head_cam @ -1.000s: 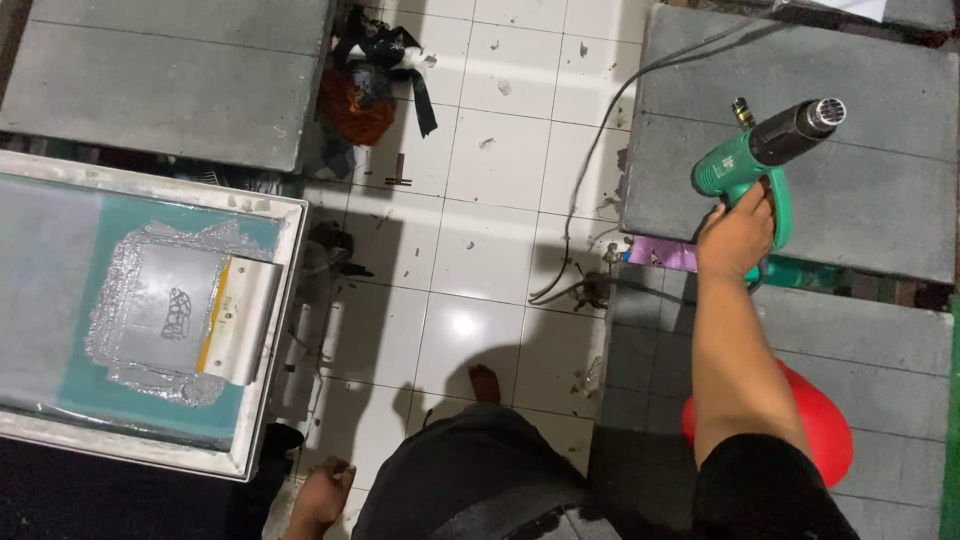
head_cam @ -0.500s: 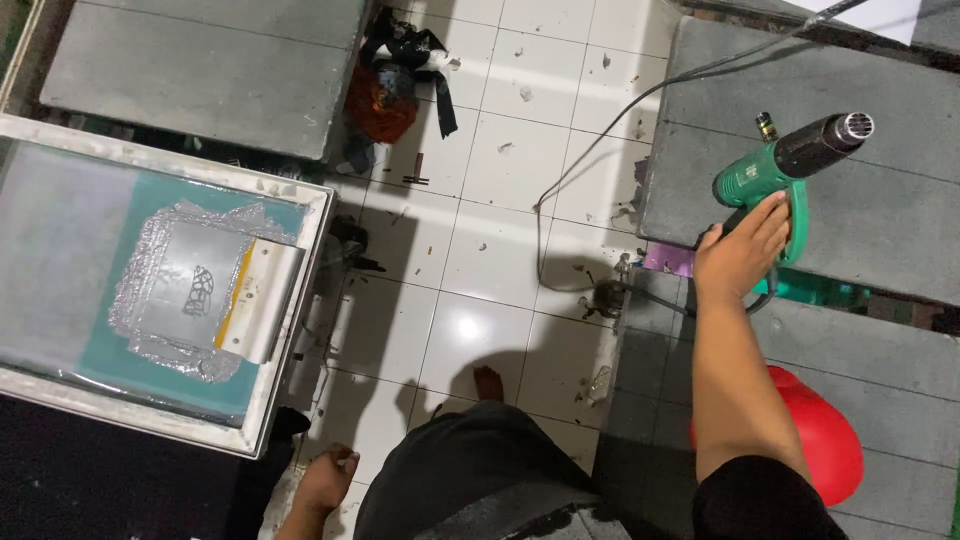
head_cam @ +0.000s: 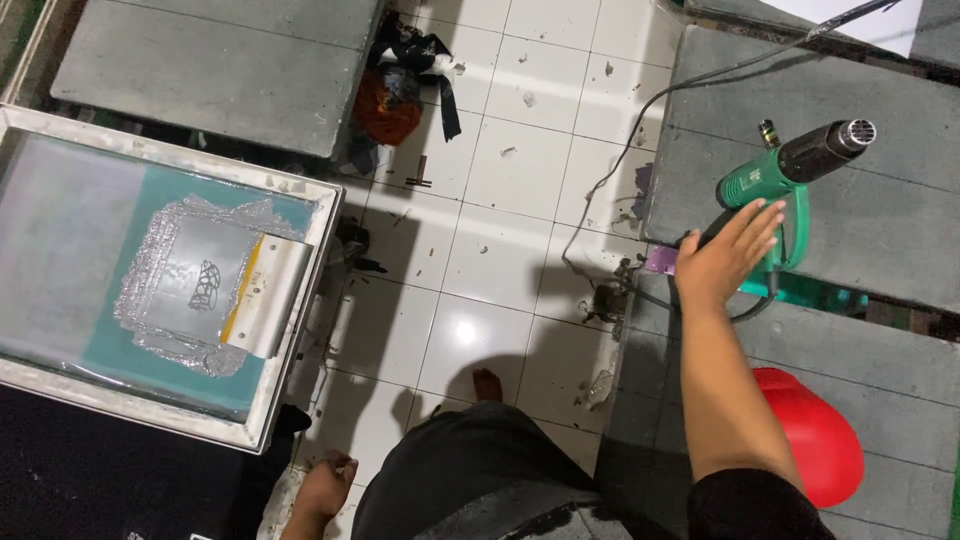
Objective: Using a heat gun to dry a printed design on a t-shirt and then manually smoothing and aligning the t-shirt on the printing platen.
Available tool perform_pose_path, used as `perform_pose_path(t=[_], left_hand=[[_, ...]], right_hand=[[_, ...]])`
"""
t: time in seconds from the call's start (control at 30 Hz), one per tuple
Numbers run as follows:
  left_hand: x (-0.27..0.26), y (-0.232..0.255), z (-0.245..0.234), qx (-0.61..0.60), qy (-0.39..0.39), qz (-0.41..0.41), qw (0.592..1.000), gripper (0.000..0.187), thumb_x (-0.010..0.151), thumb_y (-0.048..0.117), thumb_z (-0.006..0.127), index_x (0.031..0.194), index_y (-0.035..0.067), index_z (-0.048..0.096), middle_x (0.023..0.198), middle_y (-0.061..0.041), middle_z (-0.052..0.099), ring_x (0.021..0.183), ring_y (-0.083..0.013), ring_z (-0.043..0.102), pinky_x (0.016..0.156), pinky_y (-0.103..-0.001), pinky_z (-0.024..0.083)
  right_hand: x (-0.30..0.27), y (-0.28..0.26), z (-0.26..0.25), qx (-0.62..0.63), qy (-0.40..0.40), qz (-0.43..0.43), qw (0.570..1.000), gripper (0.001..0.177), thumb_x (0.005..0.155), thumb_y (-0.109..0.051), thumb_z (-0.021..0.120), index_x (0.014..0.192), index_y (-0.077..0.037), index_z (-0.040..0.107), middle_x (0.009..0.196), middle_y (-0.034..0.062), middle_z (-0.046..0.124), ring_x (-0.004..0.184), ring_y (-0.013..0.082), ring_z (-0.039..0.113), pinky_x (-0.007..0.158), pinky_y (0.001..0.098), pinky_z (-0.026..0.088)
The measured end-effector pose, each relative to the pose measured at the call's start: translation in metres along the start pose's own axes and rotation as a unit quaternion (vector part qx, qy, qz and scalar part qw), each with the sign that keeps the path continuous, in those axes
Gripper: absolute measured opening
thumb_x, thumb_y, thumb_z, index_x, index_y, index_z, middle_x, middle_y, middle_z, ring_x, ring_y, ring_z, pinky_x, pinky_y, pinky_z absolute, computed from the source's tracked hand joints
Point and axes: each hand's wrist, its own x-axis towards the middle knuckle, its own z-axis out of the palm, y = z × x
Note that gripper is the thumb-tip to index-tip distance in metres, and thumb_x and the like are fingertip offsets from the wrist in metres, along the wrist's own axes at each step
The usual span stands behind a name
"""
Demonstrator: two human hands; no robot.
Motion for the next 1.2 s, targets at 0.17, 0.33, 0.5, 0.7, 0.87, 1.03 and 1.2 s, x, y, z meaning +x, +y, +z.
perform_pose_path(t=[0.17, 0.33, 0.5, 0.7, 0.87, 1.03, 1.2], left_hand=[[-0.002, 0.003, -0.001, -0.003, 0.013, 0.016, 1.0, 0.037, 0.095, 0.043, 0.056, 0.114, 0.016, 0.073, 0.114, -0.006, 0.082, 0.105, -0.0291, 0.077, 0.094, -0.04, 0.055], [0.0, -0.001, 0.001, 0.003, 0.015, 0.025, 1.0, 0.035, 0.096, 0.045, 0.055, 0.114, 0.018, 0.069, 0.11, -0.001, 0.083, 0.1, -0.0257, 0.079, 0.089, -0.042, 0.056], [0.007, -0.011, 0.015, -0.01, 0.021, 0.016, 1.0, 0.032, 0.094, 0.048, 0.057, 0.109, 0.022, 0.07, 0.105, -0.005, 0.084, 0.104, -0.0327, 0.076, 0.092, -0.043, 0.055], [0.002, -0.019, 0.024, -0.046, 0.011, 0.0, 0.999, 0.03, 0.095, 0.046, 0.057, 0.107, 0.021, 0.068, 0.104, -0.009, 0.083, 0.103, -0.0355, 0.075, 0.092, -0.046, 0.054], [0.013, -0.051, 0.054, -0.157, 0.063, 0.035, 0.985, 0.023, 0.093, 0.037, 0.061, 0.1, 0.016, 0.07, 0.106, -0.007, 0.083, 0.1, -0.0322, 0.076, 0.087, -0.042, 0.053], [0.003, -0.087, 0.076, -0.197, 0.079, 0.025, 0.977, 0.028, 0.093, 0.041, 0.056, 0.104, 0.02, 0.07, 0.104, -0.009, 0.082, 0.099, -0.0295, 0.076, 0.094, -0.037, 0.054], [-0.072, -0.136, 0.076, -0.284, 0.08, -0.037, 0.955, 0.029, 0.092, 0.045, 0.054, 0.098, 0.02, 0.067, 0.094, -0.003, 0.08, 0.092, -0.0231, 0.072, 0.087, -0.033, 0.052]], right_hand=[[-0.005, -0.006, 0.008, 0.024, 0.021, -0.018, 0.999, 0.093, 0.106, -0.013, 0.075, 0.168, 0.003, 0.007, 0.171, 0.024, -0.005, 0.163, 0.0436, 0.005, 0.133, 0.0592, 0.008], [-0.008, -0.018, 0.0, 0.051, 0.017, -0.032, 0.998, 0.092, 0.104, -0.018, 0.071, 0.17, -0.001, 0.01, 0.171, 0.0226, -0.008, 0.162, 0.0439, 0.002, 0.131, 0.0633, 0.006], [-0.016, -0.038, -0.013, 0.076, 0.022, -0.068, 0.995, 0.086, 0.099, -0.014, 0.069, 0.168, 0.002, 0.021, 0.17, 0.0233, -0.003, 0.16, 0.0465, 0.005, 0.126, 0.0687, 0.005], [-0.026, -0.052, 0.009, 0.124, 0.059, -0.154, 0.978, 0.06, 0.098, -0.011, 0.067, 0.152, 0.004, 0.046, 0.167, 0.0241, 0.02, 0.156, 0.0447, 0.017, 0.123, 0.0669, 0.006], [-0.073, -0.096, 0.054, 0.221, 0.058, -0.293, 0.929, 0.019, 0.098, -0.013, 0.059, 0.113, -0.006, 0.067, 0.109, 0.0104, 0.07, 0.097, 0.0374, 0.065, 0.094, 0.0501, 0.038], [-0.178, -0.179, 0.083, 0.198, -0.346, -0.185, 0.899, 0.031, 0.093, -0.031, 0.047, 0.112, -0.027, 0.072, 0.089, 0.0054, 0.077, 0.087, 0.031, 0.071, 0.085, 0.0394, 0.051], [-0.313, -0.259, 0.072, 0.161, -0.552, -0.357, 0.737, 0.033, 0.095, -0.026, 0.046, 0.117, -0.018, 0.07, 0.111, 0.0044, 0.078, 0.097, 0.0231, 0.07, 0.085, 0.0357, 0.049]])
